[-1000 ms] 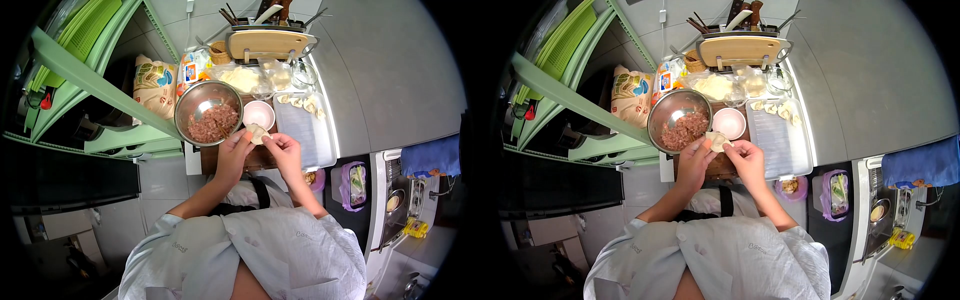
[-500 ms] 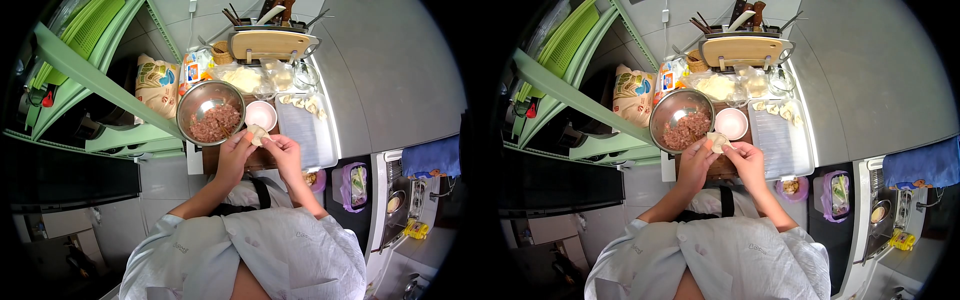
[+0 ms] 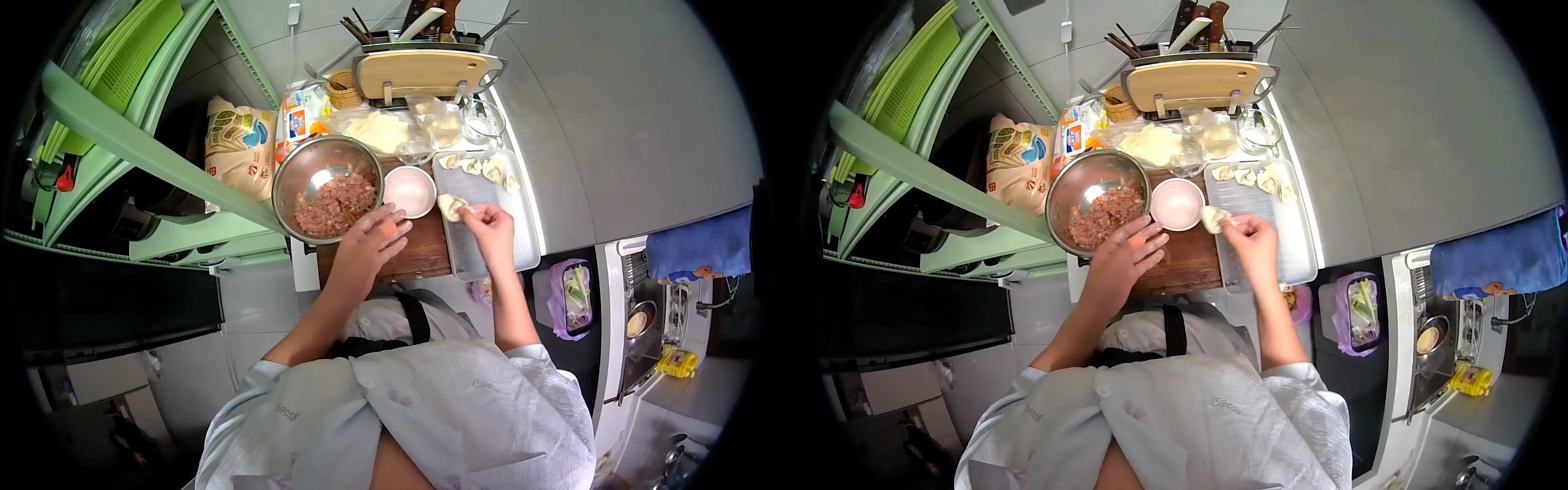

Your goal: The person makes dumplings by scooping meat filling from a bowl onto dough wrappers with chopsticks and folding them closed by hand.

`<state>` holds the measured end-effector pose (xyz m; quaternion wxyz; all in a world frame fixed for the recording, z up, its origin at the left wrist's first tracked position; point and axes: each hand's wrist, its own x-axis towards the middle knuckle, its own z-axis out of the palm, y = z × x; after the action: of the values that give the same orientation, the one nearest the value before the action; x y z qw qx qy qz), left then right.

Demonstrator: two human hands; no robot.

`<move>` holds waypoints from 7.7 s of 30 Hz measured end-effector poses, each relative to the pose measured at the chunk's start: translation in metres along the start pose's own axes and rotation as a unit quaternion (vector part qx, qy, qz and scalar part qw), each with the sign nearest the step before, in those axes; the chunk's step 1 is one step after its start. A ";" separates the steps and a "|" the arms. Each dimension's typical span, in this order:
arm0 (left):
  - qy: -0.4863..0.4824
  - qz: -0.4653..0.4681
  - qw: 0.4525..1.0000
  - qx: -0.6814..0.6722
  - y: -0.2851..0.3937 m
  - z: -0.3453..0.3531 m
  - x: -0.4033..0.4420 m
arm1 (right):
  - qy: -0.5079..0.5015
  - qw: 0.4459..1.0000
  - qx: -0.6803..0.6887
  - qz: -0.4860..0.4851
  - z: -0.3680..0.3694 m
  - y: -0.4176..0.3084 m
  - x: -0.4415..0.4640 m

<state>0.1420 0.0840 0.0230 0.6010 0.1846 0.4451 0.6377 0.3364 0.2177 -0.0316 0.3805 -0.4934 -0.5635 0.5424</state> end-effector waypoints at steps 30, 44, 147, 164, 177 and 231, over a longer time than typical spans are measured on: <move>0.181 0.122 0.974 -0.064 0.050 -0.106 -0.036 | -0.091 0.865 -0.425 -0.248 0.160 0.041 0.206; 0.159 0.045 0.985 -0.045 0.090 -0.132 -0.005 | -0.013 0.883 -0.469 0.014 0.188 0.050 0.222; 0.057 -0.038 0.947 -0.312 0.057 -0.216 -0.009 | 0.134 0.935 0.322 0.065 0.125 0.038 0.044; 0.046 -0.089 0.932 -0.349 0.078 -0.143 0.028 | 0.057 0.967 0.245 -0.029 0.151 -0.066 -0.015; 0.094 -0.037 0.913 -0.395 0.086 -0.148 0.028 | -0.112 0.958 0.009 -0.264 0.144 -0.127 -0.053; -0.048 -0.029 0.920 -0.387 0.100 -0.131 0.005 | 0.099 0.910 0.338 0.221 0.146 -0.090 -0.028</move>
<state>-0.0203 0.0551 0.0301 0.6648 -0.0449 0.1395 0.7325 0.1891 0.1627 0.0424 0.4486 -0.4985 -0.1826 0.7189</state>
